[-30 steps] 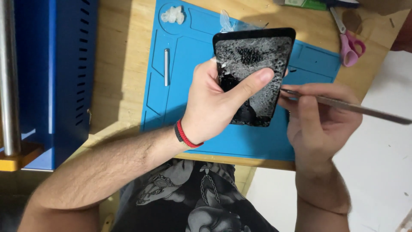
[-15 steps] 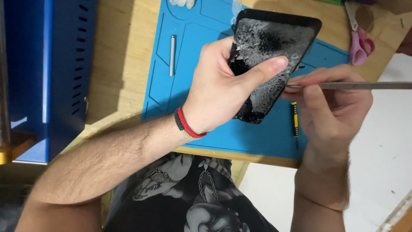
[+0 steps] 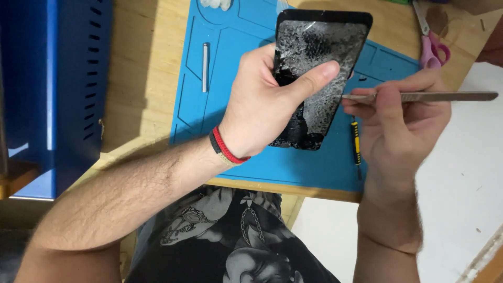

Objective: Removing broken glass shards from a smartphone screen using a metal prying tool and fingers.

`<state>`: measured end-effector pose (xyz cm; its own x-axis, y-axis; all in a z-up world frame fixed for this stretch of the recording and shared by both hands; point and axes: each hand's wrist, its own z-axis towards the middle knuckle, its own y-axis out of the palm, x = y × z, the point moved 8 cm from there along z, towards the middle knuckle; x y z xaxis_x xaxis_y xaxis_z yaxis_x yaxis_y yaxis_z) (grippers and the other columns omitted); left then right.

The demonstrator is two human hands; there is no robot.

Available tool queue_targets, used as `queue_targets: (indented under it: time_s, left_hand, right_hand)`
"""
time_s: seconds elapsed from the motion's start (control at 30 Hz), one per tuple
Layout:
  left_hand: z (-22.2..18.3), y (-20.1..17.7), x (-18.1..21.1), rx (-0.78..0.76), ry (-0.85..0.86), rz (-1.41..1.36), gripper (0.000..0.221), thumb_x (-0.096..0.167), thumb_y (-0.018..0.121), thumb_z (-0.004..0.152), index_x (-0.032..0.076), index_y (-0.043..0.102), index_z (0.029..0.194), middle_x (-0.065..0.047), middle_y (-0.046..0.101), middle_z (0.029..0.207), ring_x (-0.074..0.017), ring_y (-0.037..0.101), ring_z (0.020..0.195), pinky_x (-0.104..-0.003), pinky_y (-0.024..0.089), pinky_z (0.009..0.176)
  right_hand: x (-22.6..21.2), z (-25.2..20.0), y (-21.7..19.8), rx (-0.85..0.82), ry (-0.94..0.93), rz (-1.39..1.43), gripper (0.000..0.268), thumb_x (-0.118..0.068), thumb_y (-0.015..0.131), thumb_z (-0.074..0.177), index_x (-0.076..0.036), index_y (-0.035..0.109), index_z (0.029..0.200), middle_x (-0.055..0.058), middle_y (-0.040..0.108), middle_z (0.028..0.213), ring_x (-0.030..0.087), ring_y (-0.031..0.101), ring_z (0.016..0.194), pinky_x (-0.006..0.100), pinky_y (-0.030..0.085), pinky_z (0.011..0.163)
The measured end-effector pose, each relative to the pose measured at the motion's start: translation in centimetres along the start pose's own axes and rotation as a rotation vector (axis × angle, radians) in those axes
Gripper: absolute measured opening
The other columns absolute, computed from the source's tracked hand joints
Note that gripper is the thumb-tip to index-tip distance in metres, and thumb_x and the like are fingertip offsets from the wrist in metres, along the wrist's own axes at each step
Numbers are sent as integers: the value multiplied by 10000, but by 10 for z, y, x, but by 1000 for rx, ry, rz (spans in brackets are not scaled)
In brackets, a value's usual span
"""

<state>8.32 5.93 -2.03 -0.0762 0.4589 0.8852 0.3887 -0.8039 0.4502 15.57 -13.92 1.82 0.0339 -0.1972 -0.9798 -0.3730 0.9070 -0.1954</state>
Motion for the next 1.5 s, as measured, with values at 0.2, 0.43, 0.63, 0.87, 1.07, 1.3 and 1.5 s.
queue_targets:
  time_s: [0.2,0.43,0.63,0.87,1.07,1.3,1.5]
  left_hand:
    - [0,-3,-5,49,-30,-66,113,236,805,1005,132,771,979,50,796,979,-31,695,917,-240,602,791]
    - [3,-9,5,96,29,-97,168,250,781,1007,166,693,891,111,667,867,-12,563,832,-249,521,718]
    - [3,-9,10,88,33,-85,240,260,754,1001,184,605,828,124,555,783,-28,479,761,-261,446,669]
    - [1,-9,7,122,39,-130,171,234,768,1005,176,677,872,130,628,819,-7,543,789,-235,504,688]
    - [0,-8,4,123,33,-150,132,228,772,1013,156,714,919,111,673,855,-15,585,813,-238,536,705]
    - [0,-9,10,125,44,-116,198,245,752,1007,181,647,851,135,601,801,-4,514,776,-237,477,679]
    - [0,-9,7,125,41,-123,194,246,762,1001,179,659,850,135,605,808,-6,517,789,-239,482,684]
  right_hand:
    - [7,3,4,-104,2,91,152,-151,639,1214,-46,534,1179,219,756,1081,297,797,864,347,737,839]
    - [5,-3,13,-84,4,52,124,-68,616,1202,-43,510,1144,240,738,1013,295,771,820,359,703,777]
    - [4,-3,14,-102,-38,16,160,-133,642,1209,-37,518,1174,224,737,1021,273,775,841,355,718,802]
    - [-1,-2,15,-143,-93,40,162,-91,640,1200,-42,486,1195,184,707,1002,284,781,892,379,714,795]
    - [0,-2,15,-155,-68,44,175,-96,643,1196,-49,475,1184,192,694,998,284,776,875,372,714,775]
    - [0,-2,16,-176,-76,56,146,-60,625,1196,-47,481,1173,198,697,998,299,771,845,356,693,757]
    - [-3,-1,17,-183,-66,38,156,-59,625,1180,-58,473,1145,188,675,956,288,766,881,386,689,729]
